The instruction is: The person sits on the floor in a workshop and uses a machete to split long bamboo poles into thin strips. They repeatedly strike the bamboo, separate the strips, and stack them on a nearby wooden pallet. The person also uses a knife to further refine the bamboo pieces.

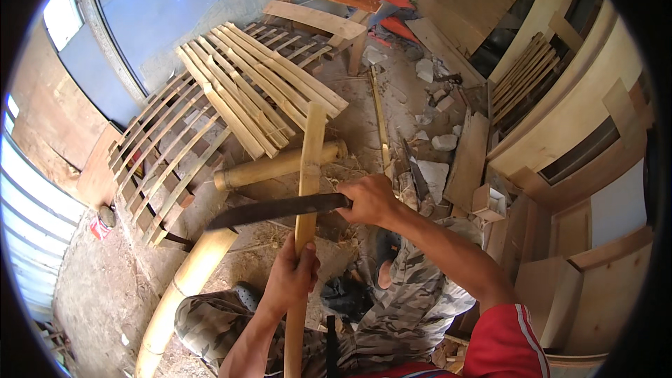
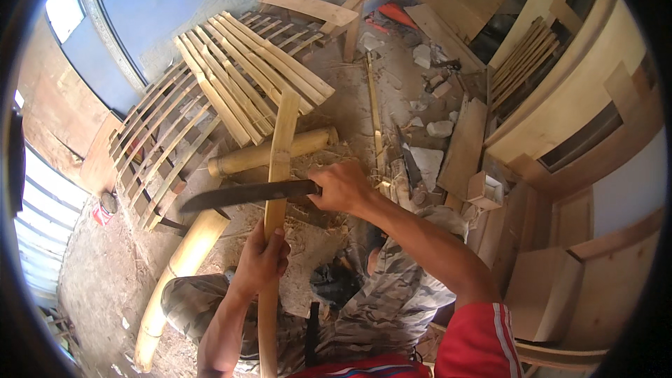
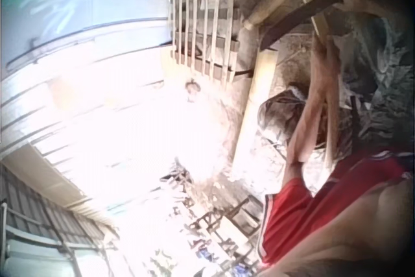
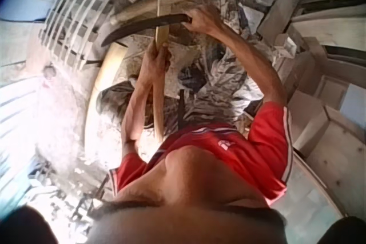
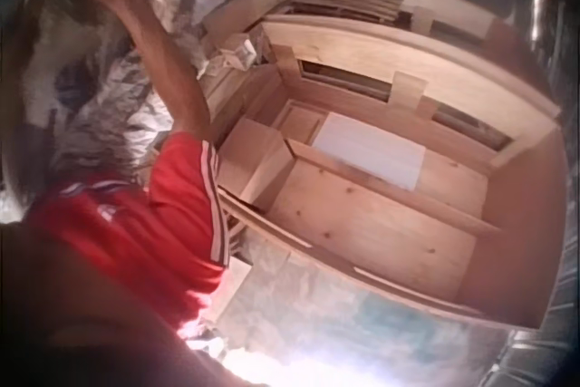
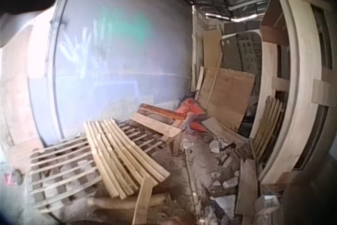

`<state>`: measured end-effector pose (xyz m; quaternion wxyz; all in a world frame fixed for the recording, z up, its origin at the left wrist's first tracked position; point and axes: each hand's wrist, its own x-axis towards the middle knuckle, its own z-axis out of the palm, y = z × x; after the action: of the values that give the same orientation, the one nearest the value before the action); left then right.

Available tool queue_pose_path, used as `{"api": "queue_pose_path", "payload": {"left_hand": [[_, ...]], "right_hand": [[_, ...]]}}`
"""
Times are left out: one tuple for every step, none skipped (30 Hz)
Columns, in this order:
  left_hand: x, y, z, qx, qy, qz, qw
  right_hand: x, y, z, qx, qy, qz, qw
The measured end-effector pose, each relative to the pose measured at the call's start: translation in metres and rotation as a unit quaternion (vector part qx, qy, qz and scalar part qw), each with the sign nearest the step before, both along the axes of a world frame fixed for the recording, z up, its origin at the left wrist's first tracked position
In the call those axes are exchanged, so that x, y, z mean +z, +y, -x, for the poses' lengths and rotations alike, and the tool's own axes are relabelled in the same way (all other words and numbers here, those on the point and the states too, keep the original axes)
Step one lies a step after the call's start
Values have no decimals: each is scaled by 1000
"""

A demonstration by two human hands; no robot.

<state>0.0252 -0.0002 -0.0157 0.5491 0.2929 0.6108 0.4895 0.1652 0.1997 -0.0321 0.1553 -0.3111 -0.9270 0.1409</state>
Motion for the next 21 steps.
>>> {"api": "queue_pose_path", "payload": {"left_hand": [[3,1,1,-7,18,-1,1000],[5,1,2,-20,35,3,999],[6,-1,2,-32,50,8,998],[2,-5,0,-31,33,23,999],[0,-4,2,-22,20,27,999],[-2,-5,2,-15,5,33,999],[0,-6,1,-18,1,27,999],[2,-6,-1,-20,1,18,1000],[2,-10,-3,-28,-2,19,999],[1,-11,-3,-28,-4,29,999],[1,-9,-1,-28,-5,35,999],[1,-7,0,-27,-6,41,999],[-1,-8,1,-30,2,41,999],[-2,-7,-1,-27,9,36,999],[-2,-5,-2,-24,17,30,999],[2,-4,-2,-27,32,29,999],[6,-5,-3,-39,49,30,998],[8,-10,-4,-53,65,41,996],[6,-11,-6,-54,56,38,996],[2,-13,-2,-46,51,41,997],[1,-12,2,-35,43,33,998]], "right_hand": [[-3,8,-1,-9,28,3,1000],[-8,14,-5,-24,55,12,998],[-8,29,-6,-38,15,6,999],[-16,21,-10,-31,7,9,999],[-18,15,-6,-17,1,0,1000],[-18,7,-4,-4,-5,-6,1000],[-15,1,-4,36,-5,-46,998],[-13,10,-2,1,14,-38,999],[-18,17,-4,-40,29,-19,999],[-22,27,-6,-81,44,0,996],[-11,43,-5,-141,22,47,989],[-11,36,-6,-112,-4,28,993],[-12,22,-8,-84,-29,8,996],[-10,13,-9,-50,-56,-17,997],[-11,6,-8,35,-39,-53,997],[-8,13,-7,-10,-18,-23,1000],[-9,22,-10,-64,5,9,998],[-16,27,-16,-119,27,50,991],[-27,44,-23,-130,27,-7,991],[-26,29,-15,-96,-11,7,995],[-9,11,-7,-59,-50,9,997]]}}
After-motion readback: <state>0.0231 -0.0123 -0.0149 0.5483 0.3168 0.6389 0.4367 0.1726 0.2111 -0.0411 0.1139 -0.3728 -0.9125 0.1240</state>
